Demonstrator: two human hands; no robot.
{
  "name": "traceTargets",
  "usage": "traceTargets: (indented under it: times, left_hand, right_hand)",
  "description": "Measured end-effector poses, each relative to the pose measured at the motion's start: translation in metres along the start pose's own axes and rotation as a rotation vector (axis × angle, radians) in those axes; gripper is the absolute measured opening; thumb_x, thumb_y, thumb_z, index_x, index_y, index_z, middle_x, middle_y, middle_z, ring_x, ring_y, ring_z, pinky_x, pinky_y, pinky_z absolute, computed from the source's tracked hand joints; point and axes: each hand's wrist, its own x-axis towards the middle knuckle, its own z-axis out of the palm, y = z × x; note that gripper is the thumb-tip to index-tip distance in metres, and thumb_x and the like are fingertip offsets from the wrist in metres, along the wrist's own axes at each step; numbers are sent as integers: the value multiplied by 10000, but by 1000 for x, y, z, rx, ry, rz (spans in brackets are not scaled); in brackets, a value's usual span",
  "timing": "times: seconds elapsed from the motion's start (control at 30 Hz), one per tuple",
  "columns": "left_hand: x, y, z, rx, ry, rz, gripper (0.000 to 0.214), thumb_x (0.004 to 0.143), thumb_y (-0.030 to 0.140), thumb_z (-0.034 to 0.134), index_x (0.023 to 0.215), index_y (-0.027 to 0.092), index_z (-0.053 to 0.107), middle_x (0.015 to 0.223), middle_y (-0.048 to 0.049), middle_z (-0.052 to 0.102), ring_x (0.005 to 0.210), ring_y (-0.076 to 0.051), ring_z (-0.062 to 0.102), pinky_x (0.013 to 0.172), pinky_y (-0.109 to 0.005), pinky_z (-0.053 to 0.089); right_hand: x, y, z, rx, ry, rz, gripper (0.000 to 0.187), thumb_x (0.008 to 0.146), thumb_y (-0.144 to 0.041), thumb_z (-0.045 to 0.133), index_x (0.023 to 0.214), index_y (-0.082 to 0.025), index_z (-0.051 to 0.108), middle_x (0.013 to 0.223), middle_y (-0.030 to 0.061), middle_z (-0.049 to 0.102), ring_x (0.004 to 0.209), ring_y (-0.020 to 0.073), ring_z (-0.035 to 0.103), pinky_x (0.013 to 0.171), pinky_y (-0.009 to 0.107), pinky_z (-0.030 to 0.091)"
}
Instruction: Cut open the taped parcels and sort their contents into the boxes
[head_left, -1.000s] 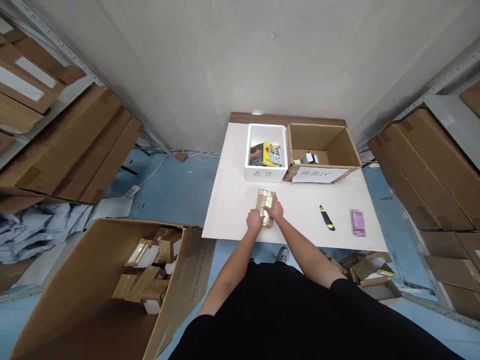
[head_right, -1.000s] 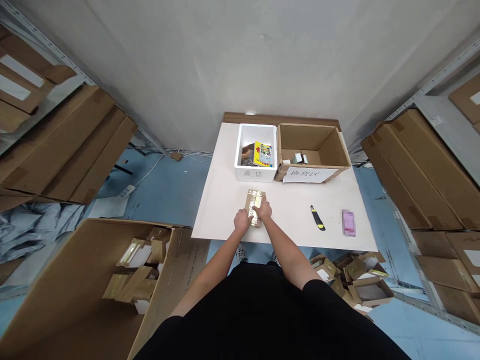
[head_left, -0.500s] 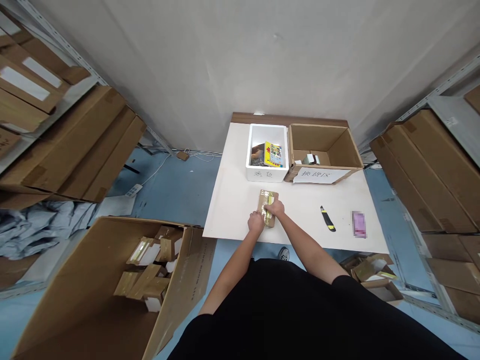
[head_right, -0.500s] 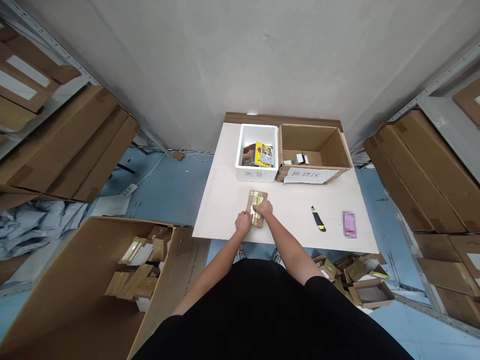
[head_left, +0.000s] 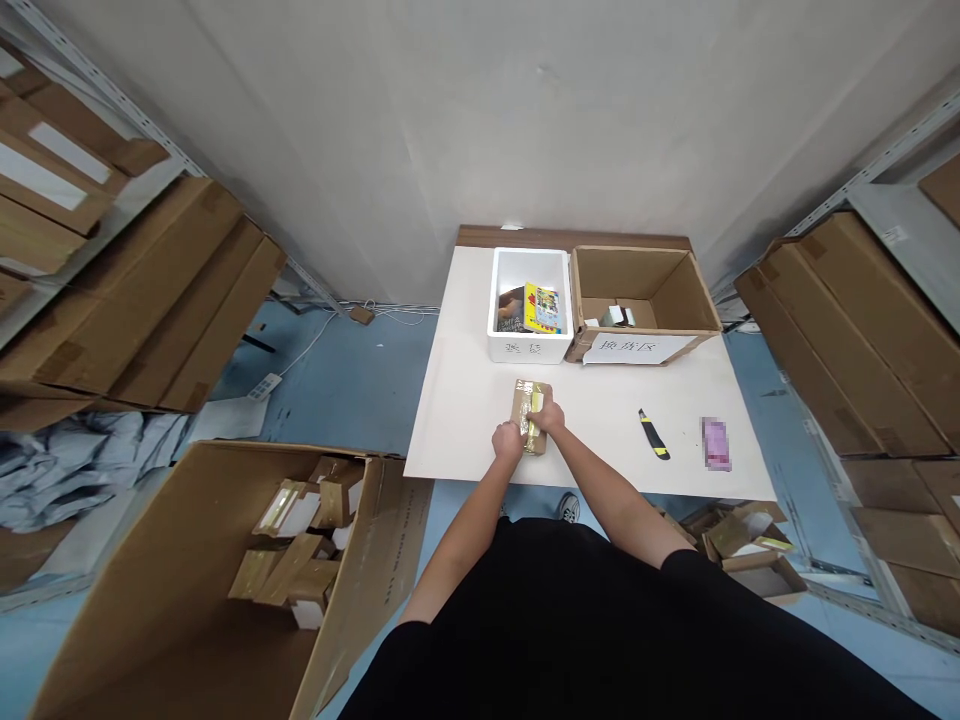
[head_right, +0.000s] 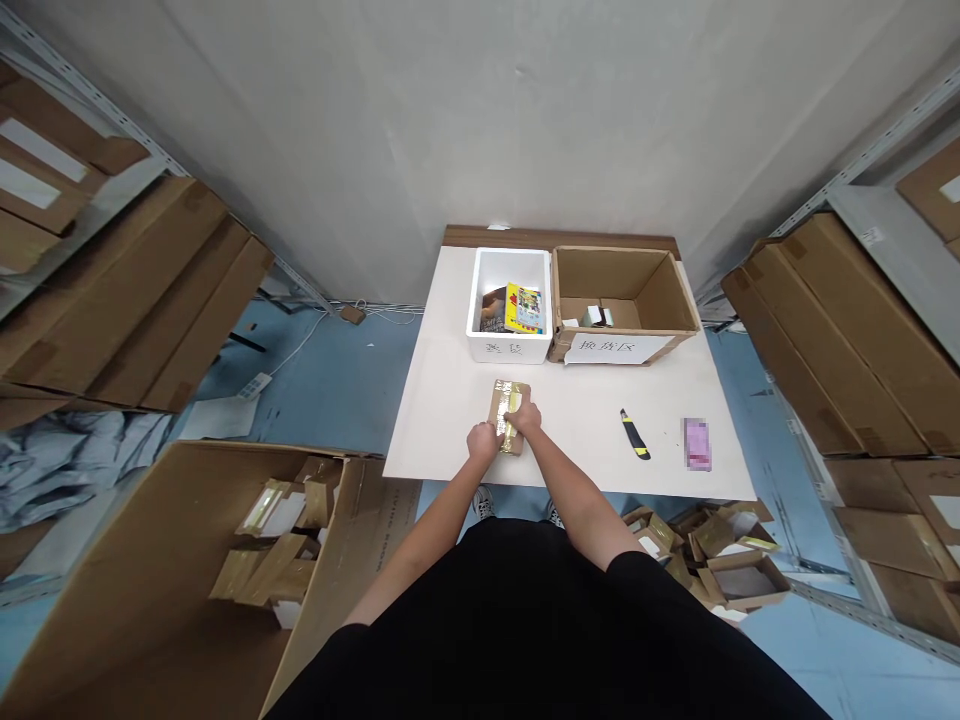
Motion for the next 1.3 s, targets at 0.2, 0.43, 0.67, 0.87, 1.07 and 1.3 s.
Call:
traceTargets:
  times: [0.2,0.43,0.67,0.87,1.07,1.3]
  left_hand:
    - [0,-3,-4,7,-9,4,452,921,506,763,1191,144,766,1151,-191,785,1144,-314,729,891,-334,556]
    - [3,0,-3,18,-25,3,497,923,515,721,1214,115,767,1128,-207,792,1080,-320,755,872,-339,556]
    - [8,-39,0,-314,-18,65,347,999,399,549,984,168,806,1012,-113,816,1002,-251,743,867,-292,538]
    - [-1,-90,8,-381,42,-10,427,1039,326,527,1422,177,643,1293,-100,760,1171,-205,700,966,-296,556]
    - [10,-63,5,-76,111,390,560,925,132,621,1455,309,643,1622,-75,532,1539,-280,394,1232,-464,392]
    - [4,-45,5,-94,14,499,294,992,200,567,1166,206,804,1573,-86,584,1576,-306,353,1284,-481,345]
  right_hand:
    - [8,22,-13,311,-26,-52,719,744,-327,722,1448,-262,596,1153,65,790,1053,292,734,903,351,564]
    - [-6,62,-4,750,-74,-18,414,701,-309,642,1091,-203,732,1125,69,800,1037,278,731,881,349,582]
    - [-17,79,11,894,-25,156,546,805,-343,737,1312,-197,596,1158,102,798,1029,257,759,878,381,610]
    - [-17,79,5,547,71,126,727,846,-410,731,1490,-187,480,1268,133,720,1071,270,721,911,383,586]
    - [-16,50,-10,-26,142,-402,297,914,-160,576,1168,-193,726,1301,148,672,1307,299,547,1116,403,462]
    - [-11,18,0,-212,-45,-554,632,832,-5,548,1441,-137,654,1614,160,526,1537,279,419,1275,447,341]
